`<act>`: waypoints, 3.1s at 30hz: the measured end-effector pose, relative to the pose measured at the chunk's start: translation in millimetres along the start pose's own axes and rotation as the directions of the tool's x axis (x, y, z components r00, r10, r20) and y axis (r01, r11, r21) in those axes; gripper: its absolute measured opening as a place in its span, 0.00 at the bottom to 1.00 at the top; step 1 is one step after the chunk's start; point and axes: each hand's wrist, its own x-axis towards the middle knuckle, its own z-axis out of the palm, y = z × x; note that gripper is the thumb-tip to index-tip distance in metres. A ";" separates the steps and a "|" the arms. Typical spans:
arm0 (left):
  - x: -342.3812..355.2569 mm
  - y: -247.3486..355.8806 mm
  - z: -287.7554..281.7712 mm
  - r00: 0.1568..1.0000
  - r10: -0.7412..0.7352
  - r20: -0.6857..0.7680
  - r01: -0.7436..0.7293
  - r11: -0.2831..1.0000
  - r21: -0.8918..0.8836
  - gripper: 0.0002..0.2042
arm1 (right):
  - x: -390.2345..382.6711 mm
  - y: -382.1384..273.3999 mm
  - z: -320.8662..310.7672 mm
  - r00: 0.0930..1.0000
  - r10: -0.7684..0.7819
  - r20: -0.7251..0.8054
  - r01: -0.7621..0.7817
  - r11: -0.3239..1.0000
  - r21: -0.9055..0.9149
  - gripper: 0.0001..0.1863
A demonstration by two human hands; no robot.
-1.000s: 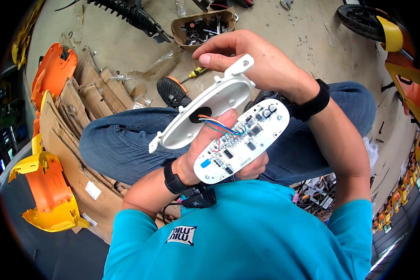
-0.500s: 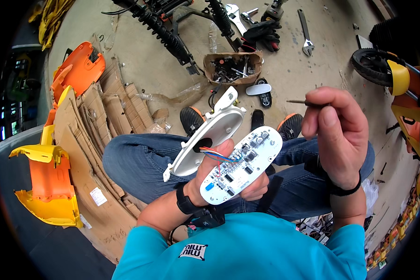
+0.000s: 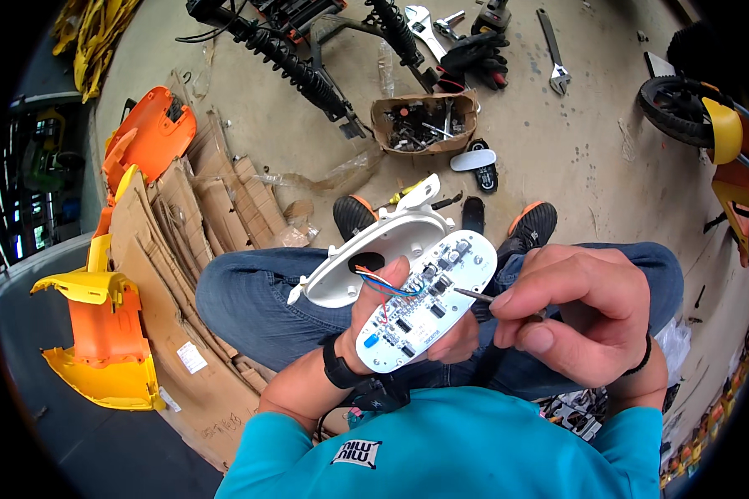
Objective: The person works on a circuit board with wires by hand and using a thin tool, touching various components and pointing to specific parts of the board.
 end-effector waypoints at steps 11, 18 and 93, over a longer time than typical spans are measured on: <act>5.0 -3.1 -8.9 0.992 0.010 0.128 0.004 0.994 -0.113 0.36 | 1.0 17.4 -1.1 0.990 -0.142 0.025 0.144 0.986 -0.079 0.12; 15.6 -5.4 -17.3 0.976 0.007 0.220 0.014 0.995 -0.095 0.36 | -3.3 21.3 4.9 0.999 -0.007 -0.043 0.008 1.000 0.011 0.13; 12.6 3.6 -20.1 0.973 0.210 -0.099 -0.167 0.931 0.326 0.32 | -2.5 27.5 5.0 0.999 0.034 -0.035 -0.041 0.972 -0.233 0.10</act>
